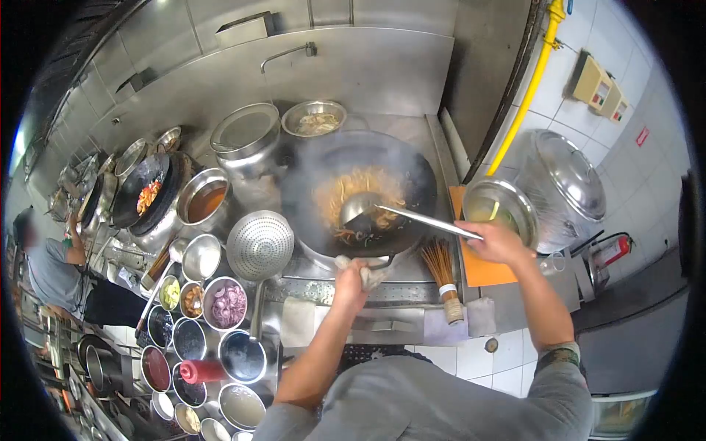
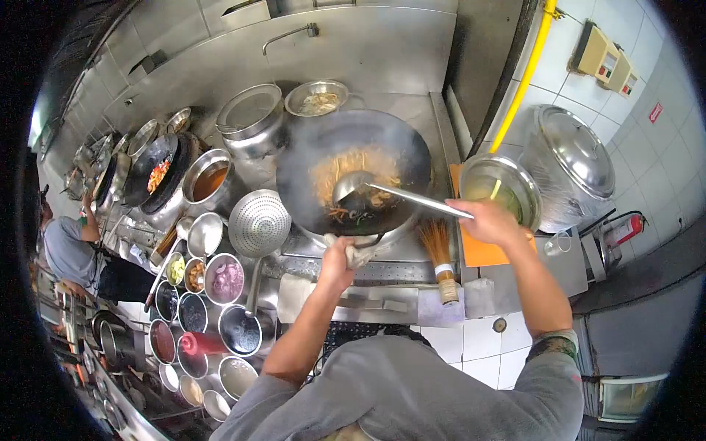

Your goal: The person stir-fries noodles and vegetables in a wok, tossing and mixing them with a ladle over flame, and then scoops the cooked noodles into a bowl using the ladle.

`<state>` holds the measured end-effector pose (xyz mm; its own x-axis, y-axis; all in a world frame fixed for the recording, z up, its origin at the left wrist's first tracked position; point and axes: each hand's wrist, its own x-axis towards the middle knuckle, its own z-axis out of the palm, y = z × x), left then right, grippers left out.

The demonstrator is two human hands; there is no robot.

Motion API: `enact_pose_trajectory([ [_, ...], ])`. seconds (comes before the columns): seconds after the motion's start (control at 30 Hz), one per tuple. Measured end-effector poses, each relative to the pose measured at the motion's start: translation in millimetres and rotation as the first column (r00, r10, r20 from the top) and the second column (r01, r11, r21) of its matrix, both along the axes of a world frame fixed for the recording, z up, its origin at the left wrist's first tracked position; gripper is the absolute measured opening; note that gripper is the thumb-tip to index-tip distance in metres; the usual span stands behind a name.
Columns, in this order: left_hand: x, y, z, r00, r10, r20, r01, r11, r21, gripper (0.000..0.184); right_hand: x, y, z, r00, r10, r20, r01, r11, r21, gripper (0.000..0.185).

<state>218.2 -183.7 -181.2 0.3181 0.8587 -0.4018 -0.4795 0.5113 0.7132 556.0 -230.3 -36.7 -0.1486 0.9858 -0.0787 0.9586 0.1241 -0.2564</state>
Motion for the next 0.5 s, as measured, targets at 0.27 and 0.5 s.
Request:
enact_pose_trajectory([
  [0.27, -22.0, -35.8, 26.8, 0.999, 0.042, -0.017, -0.043, 0.997, -0.057, 0.031, 56.7, -54.9, 14.7, 0.855, -0.191, -0.482, 0.015, 0.939, -0.344, 0.057],
  [0.5, -3.9, -8.0, 30.5, 0.993, 0.092, 0.068, -0.085, 0.992, -0.098, 0.026, 28.4, -25.4, 20.2, 0.891, -0.234, -0.389, 0.046, 0.899, -0.436, 0.052],
])
